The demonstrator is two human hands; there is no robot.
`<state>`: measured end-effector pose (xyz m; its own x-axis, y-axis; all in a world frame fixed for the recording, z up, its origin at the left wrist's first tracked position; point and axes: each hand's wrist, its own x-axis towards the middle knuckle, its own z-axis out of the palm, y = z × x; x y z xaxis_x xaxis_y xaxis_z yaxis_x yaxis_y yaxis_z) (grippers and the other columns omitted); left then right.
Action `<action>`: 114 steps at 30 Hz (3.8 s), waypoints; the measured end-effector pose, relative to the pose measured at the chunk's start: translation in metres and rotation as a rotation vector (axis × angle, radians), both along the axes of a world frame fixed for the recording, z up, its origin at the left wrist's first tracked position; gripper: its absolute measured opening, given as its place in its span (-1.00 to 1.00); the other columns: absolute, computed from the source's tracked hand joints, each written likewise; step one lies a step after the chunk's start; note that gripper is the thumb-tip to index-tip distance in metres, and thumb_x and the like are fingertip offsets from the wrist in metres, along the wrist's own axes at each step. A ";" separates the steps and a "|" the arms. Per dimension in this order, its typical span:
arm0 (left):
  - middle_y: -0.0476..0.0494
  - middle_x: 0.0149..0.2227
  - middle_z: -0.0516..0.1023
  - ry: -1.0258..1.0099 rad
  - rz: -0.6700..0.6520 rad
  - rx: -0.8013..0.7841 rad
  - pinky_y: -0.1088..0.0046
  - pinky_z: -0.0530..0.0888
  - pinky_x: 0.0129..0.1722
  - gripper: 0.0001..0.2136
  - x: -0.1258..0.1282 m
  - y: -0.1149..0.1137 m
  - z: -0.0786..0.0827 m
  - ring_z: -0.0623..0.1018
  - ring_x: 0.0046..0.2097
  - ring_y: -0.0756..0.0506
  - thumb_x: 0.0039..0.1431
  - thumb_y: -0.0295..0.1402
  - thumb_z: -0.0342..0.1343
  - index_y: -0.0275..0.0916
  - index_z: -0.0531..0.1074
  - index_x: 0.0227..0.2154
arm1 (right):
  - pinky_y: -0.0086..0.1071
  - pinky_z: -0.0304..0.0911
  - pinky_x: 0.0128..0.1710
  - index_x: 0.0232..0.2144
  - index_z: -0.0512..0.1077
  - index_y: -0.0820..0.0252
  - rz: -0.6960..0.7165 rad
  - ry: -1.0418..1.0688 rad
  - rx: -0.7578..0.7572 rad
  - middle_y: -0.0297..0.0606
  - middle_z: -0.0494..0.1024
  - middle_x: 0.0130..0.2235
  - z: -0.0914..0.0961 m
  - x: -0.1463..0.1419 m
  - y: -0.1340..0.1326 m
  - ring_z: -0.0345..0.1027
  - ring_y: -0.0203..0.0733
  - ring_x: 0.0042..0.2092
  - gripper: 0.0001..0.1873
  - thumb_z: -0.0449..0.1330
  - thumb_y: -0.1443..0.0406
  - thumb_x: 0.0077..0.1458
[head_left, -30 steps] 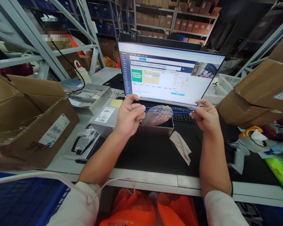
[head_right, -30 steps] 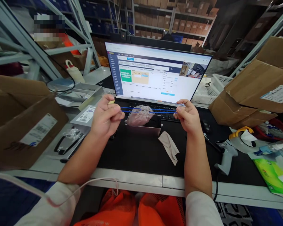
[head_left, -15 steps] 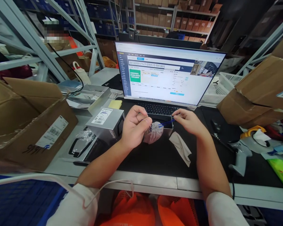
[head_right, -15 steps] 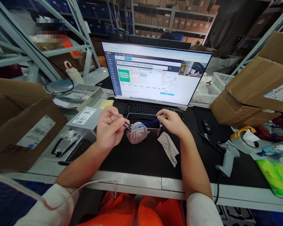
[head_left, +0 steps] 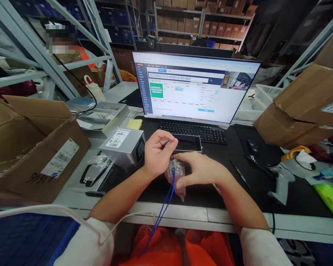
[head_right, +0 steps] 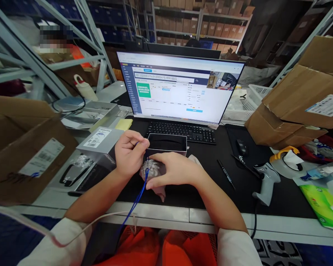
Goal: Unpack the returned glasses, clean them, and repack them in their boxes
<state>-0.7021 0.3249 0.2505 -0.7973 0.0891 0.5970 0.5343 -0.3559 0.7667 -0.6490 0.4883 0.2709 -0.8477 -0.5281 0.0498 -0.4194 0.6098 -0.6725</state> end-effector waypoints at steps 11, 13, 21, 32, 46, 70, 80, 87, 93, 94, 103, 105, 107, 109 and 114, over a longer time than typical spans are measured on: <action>-0.24 -0.06 0.49 0.183 0.097 -0.454 0.27 0.45 0.05 -0.60 -0.051 -0.001 -0.016 0.53 -0.02 -0.14 0.44 -0.07 -0.18 -0.21 0.40 0.03 | -0.35 0.23 -0.25 -0.15 0.50 0.16 -0.433 0.269 -0.172 -0.33 0.57 -0.29 0.007 -0.010 0.055 0.37 -0.17 -0.29 -0.72 0.20 0.26 0.06; -0.25 -0.09 0.52 0.248 0.114 -0.862 0.20 0.40 0.12 -0.59 -0.060 0.001 -0.019 0.51 0.01 -0.19 0.44 -0.10 -0.19 -0.24 0.51 -0.15 | -0.31 0.23 -0.20 -0.14 0.50 0.17 -0.574 0.358 -0.252 -0.30 0.57 -0.25 0.008 -0.013 0.076 0.39 -0.13 -0.24 -0.71 0.18 0.21 0.10; -0.47 0.22 0.37 0.290 0.181 -1.578 -0.04 0.31 0.22 -0.57 -0.073 0.010 -0.048 0.34 0.27 -0.41 0.36 -0.12 -0.06 -0.35 0.58 -0.11 | -0.34 0.15 -0.32 -0.15 0.48 0.13 -0.818 0.419 -0.389 -0.37 0.46 -0.41 0.003 -0.022 0.106 0.30 -0.17 -0.36 -0.72 0.15 0.12 0.19; -0.35 0.20 0.39 0.196 0.267 -1.156 -0.14 0.27 0.25 -0.85 -0.078 0.016 -0.047 0.39 0.25 -0.32 0.30 -0.28 0.06 -0.24 0.44 -0.30 | -0.35 0.26 -0.33 0.08 0.47 0.09 -0.788 0.457 -0.490 -0.40 0.43 -0.41 -0.007 -0.036 0.117 0.24 -0.26 -0.41 -0.53 0.25 0.16 0.11; -0.16 -0.04 0.63 0.350 0.397 -0.690 0.10 0.39 0.19 -0.76 -0.003 -0.034 0.017 0.57 0.13 -0.19 0.27 -0.34 0.13 -0.17 0.18 -0.45 | -0.38 0.28 -0.24 -0.31 0.47 0.17 -0.961 0.706 -0.763 -0.36 0.50 -0.33 0.001 -0.031 0.134 0.37 -0.25 -0.28 -0.82 0.31 0.23 0.01; -0.24 0.50 -0.09 -0.034 0.262 -0.805 -0.19 0.09 0.39 -0.62 0.059 -0.071 -0.139 -0.12 0.50 -0.33 0.16 -0.52 0.12 -0.18 0.46 0.05 | 0.02 0.43 0.05 -0.22 0.48 0.04 -0.284 0.586 -0.906 -0.24 0.51 -0.16 -0.004 0.033 0.018 0.52 0.01 -0.05 -0.84 0.28 0.32 0.10; -0.39 0.50 -0.52 -0.159 -0.051 -0.771 -0.13 0.04 0.42 -0.28 0.054 -0.078 -0.135 -0.24 0.50 -0.41 0.03 -0.22 0.40 -0.22 0.25 0.22 | 0.12 0.25 0.25 0.15 0.26 0.04 -0.116 0.335 -0.184 0.01 0.27 0.29 -0.101 0.055 0.026 0.18 0.11 0.34 -0.43 0.14 0.44 0.08; -0.41 0.50 -0.44 -0.126 -0.028 -0.822 -0.20 0.00 0.41 -0.45 0.058 -0.073 -0.136 -0.28 0.50 -0.41 0.18 -0.17 0.28 -0.24 0.29 0.17 | -0.22 0.44 -0.13 -0.21 0.55 0.09 -0.306 0.239 0.071 -0.17 0.55 -0.21 -0.113 0.058 0.033 0.49 -0.10 -0.17 -0.81 0.12 0.27 0.31; -0.33 0.48 -0.09 0.014 0.130 -0.897 -0.23 0.16 0.34 -0.63 0.065 -0.069 -0.122 -0.10 0.49 -0.41 0.29 -0.26 0.13 -0.16 0.42 0.14 | -0.24 0.37 -0.21 -0.25 0.62 0.15 -0.410 0.071 0.490 -0.09 0.59 -0.22 -0.103 0.033 0.011 0.52 -0.02 -0.18 -0.67 0.05 0.24 0.35; -0.34 0.44 0.05 0.066 0.188 -0.891 -0.19 0.21 0.32 -0.67 0.065 -0.070 -0.119 0.04 0.45 -0.40 0.30 -0.27 0.12 -0.16 0.47 0.09 | -0.24 0.36 -0.22 -0.26 0.63 0.15 -0.409 0.047 0.499 -0.09 0.61 -0.23 -0.100 0.029 0.011 0.52 -0.01 -0.19 -0.68 0.07 0.24 0.33; -0.20 -0.08 0.52 0.062 -0.090 -0.752 0.33 0.53 -0.09 -0.73 0.051 -0.067 -0.091 0.55 -0.10 -0.11 0.38 -0.27 0.03 -0.19 0.47 0.04 | -0.36 0.36 -0.15 0.02 0.47 0.14 -0.296 -0.029 -0.175 -0.25 0.64 -0.14 -0.080 0.030 -0.024 0.50 -0.21 -0.21 -0.62 0.17 0.41 0.15; -0.19 -0.12 0.51 0.079 -0.063 -0.746 0.35 0.52 -0.17 -0.73 0.047 -0.065 -0.086 0.53 -0.17 -0.09 0.38 -0.26 0.03 -0.20 0.46 0.03 | -0.38 0.36 -0.15 0.08 0.39 0.13 -0.202 -0.116 -0.249 -0.28 0.64 -0.14 -0.075 0.031 -0.028 0.51 -0.25 -0.20 -0.56 0.11 0.45 0.14; -0.19 -0.15 0.51 0.184 -0.001 -0.823 0.31 0.49 -0.15 -0.75 0.043 -0.063 -0.082 0.51 -0.15 -0.11 0.36 -0.27 0.06 -0.20 0.49 0.00 | -0.38 0.36 -0.15 0.09 0.36 0.14 -0.109 -0.190 -0.270 -0.32 0.65 -0.19 -0.070 0.031 -0.021 0.52 -0.26 -0.20 -0.56 0.06 0.47 0.16; -0.19 -0.16 0.51 0.322 0.005 -0.924 0.26 0.47 -0.09 -0.80 0.037 -0.063 -0.080 0.48 -0.10 -0.14 0.33 -0.31 0.09 -0.17 0.56 -0.07 | -0.37 0.38 -0.13 0.07 0.39 0.16 -0.087 -0.155 -0.279 -0.33 0.65 -0.23 -0.068 0.031 -0.005 0.53 -0.26 -0.21 -0.57 0.03 0.47 0.17; -0.21 -0.12 0.49 0.482 -0.043 -1.068 0.22 0.45 -0.01 -0.70 0.022 -0.068 -0.081 0.45 -0.03 -0.16 0.30 -0.54 -0.02 -0.15 0.63 -0.22 | -0.23 0.40 -0.01 -0.05 0.51 0.14 -0.312 0.201 -0.086 -0.23 0.66 -0.16 -0.072 0.039 0.049 0.54 -0.16 -0.11 -0.63 0.06 0.45 0.15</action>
